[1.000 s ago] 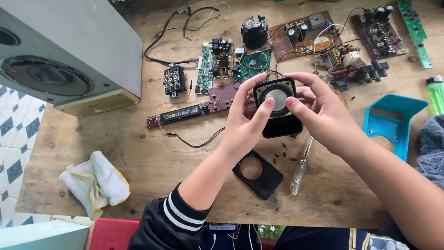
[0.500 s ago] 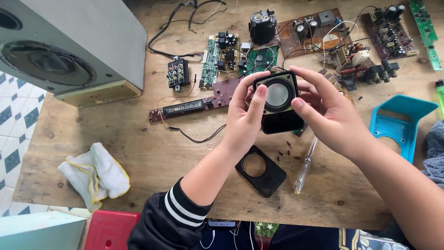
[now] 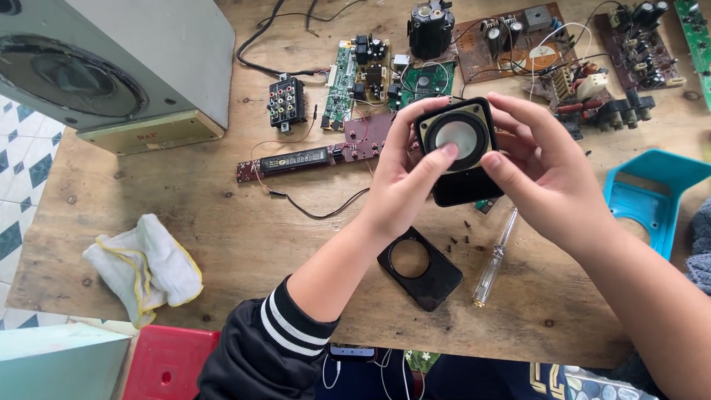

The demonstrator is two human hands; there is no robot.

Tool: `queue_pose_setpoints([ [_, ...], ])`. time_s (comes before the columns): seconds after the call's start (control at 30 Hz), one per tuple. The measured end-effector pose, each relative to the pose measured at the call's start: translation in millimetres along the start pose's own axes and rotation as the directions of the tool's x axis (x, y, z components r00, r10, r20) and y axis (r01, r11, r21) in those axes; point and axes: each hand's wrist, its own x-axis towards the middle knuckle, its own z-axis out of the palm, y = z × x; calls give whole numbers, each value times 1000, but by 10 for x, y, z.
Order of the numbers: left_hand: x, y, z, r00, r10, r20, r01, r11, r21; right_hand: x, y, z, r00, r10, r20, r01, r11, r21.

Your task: Inspecting and cleaning a small speaker driver and its housing on a repair bench

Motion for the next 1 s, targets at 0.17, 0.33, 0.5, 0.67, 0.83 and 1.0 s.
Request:
queue_pose_setpoints([
  [0.17, 6, -36, -7, 1000, -23, -20, 21, 996, -87, -11, -3, -6, 998, 55, -17, -56, 997, -54],
  [0.33, -39, -2, 26, 1000, 10, -11, -10, 999, 54, -37, 176, -74, 959, -241, 148, 281, 865, -415],
  [0.5, -27, 55, 12, 964, 202, 175, -264, 821, 506, -90, 243, -115, 909, -385, 160, 322, 405, -856],
  [0.67, 29, -30, -56, 982, -158, 104, 173, 973, -153, -87, 147, -64, 931, -325, 169, 358, 712, -604],
  [0.83, 53, -117, -40, 988, -33, 149, 33, 999, 0, -57, 105, -69, 937, -316, 147, 343, 762, -549],
  [1.0, 117, -181, -72, 953, -220, -207, 139, 927, -348, -67, 14, -72, 894, -449, 4, 408, 809, -423],
])
